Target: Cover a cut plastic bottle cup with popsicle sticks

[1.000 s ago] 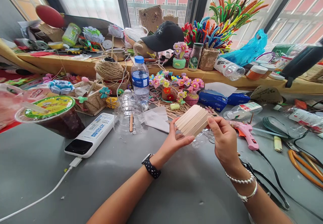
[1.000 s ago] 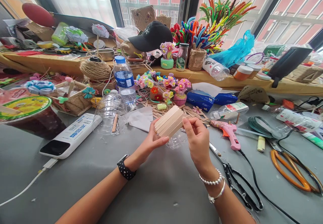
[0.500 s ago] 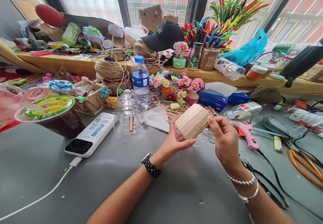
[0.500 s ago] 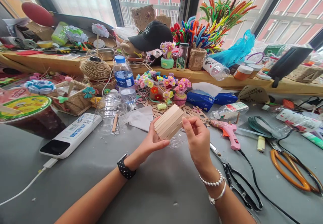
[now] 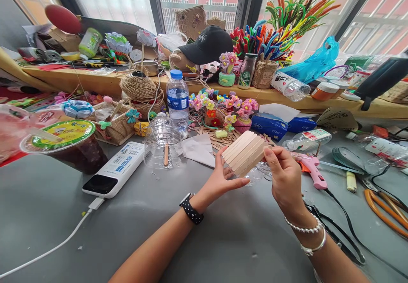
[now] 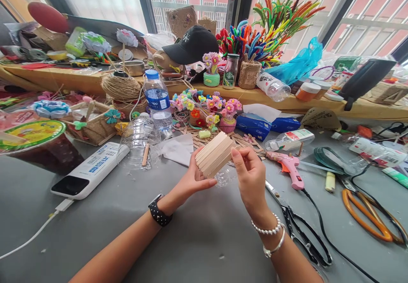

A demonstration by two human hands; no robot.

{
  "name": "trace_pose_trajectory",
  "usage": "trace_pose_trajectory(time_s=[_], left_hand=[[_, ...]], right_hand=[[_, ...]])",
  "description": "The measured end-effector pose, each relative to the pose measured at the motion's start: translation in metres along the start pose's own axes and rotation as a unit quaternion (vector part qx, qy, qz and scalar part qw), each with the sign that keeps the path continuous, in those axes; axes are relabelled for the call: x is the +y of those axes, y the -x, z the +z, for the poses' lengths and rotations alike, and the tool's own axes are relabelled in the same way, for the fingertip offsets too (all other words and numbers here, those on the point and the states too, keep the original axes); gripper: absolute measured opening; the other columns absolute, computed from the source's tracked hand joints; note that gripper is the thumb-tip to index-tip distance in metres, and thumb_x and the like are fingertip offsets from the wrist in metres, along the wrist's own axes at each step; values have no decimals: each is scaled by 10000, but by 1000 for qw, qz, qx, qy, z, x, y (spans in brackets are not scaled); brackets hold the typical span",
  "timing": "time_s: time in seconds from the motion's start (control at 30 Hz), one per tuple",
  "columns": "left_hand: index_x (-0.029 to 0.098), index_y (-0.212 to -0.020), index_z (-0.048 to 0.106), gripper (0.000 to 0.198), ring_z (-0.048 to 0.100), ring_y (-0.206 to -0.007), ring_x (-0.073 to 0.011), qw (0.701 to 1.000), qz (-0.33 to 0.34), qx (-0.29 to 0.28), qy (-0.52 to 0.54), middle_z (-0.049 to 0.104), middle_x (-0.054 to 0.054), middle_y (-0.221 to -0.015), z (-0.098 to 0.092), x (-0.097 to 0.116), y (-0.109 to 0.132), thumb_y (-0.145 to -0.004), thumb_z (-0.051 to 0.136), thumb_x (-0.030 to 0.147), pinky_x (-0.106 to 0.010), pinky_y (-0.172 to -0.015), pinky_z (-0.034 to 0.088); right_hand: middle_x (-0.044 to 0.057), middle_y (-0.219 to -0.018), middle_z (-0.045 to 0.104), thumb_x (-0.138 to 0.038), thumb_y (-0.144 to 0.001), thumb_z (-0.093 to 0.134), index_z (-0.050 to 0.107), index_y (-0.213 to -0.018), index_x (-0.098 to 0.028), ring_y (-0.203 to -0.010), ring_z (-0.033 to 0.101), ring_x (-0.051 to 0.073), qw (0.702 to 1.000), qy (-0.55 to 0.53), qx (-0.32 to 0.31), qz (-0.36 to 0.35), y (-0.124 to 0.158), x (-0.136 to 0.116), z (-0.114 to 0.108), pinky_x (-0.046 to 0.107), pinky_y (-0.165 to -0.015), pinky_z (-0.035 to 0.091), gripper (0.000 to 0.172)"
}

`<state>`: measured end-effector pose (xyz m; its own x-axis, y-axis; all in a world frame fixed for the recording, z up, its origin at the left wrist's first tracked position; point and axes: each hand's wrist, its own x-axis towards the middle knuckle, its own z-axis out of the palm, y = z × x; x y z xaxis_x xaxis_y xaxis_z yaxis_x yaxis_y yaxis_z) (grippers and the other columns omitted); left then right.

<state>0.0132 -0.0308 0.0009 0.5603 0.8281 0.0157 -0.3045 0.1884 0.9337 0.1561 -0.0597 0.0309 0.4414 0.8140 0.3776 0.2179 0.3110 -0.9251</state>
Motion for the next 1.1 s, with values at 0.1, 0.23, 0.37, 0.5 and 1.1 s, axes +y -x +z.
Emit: trace_pose_trajectory(time_s=[0.1, 0.23, 0.37, 0.5, 1.1], left_hand=[[300, -1246, 116, 863, 421, -1158, -221, 1000, 2, -6, 3, 189, -105, -1384, 0, 1, 0, -618, 701, 213, -359, -971, 349], [299, -1246, 117, 855, 414, -1165, -228, 1000, 1, -8, 10, 186, -107, -1386, 1, 3, 1, -623, 695, 208, -374, -981, 336], [302, -1252, 119, 864, 406, -1173, -238, 1000, -5, -11, 14, 198, -106, -1387, 1, 4, 1, -616, 699, 218, -384, -980, 334], [298, -1250, 121, 866, 413, -1166, -241, 1000, -7, -10, 12, 197, -107, -1388, 0, 4, 0, -612, 700, 215, -388, -972, 342], [298, -1246, 104, 871, 408, -1171, -236, 1000, -6, -13, 15, 190, -112, -1385, 0, 3, 0, -614, 698, 212, -372, -979, 336]], right_hand=[[-40, -622, 473, -352, -759, 552, 521, -677, -192, -595, 427, 81, 1000, -6, -2, 3, 0, 0, 0, 206, -551, 375, 183], [-39, -626, 480, -348, -759, 554, 517, -675, -191, -598, 433, 84, 1000, -11, -9, 6, 0, 0, 0, 211, -559, 379, 182], [-39, -619, 480, -356, -755, 557, 518, -678, -190, -588, 430, 84, 1000, -12, -6, 9, 0, 1, 0, 213, -553, 375, 186], [-38, -623, 481, -364, -744, 565, 520, -679, -189, -589, 433, 85, 1000, -14, -6, 13, 0, 1, 0, 213, -550, 375, 192], [-24, -638, 490, -389, -757, 548, 527, -646, -183, -640, 436, 108, 997, 24, -68, 30, -1, 1, -3, 245, -612, 354, 236]])
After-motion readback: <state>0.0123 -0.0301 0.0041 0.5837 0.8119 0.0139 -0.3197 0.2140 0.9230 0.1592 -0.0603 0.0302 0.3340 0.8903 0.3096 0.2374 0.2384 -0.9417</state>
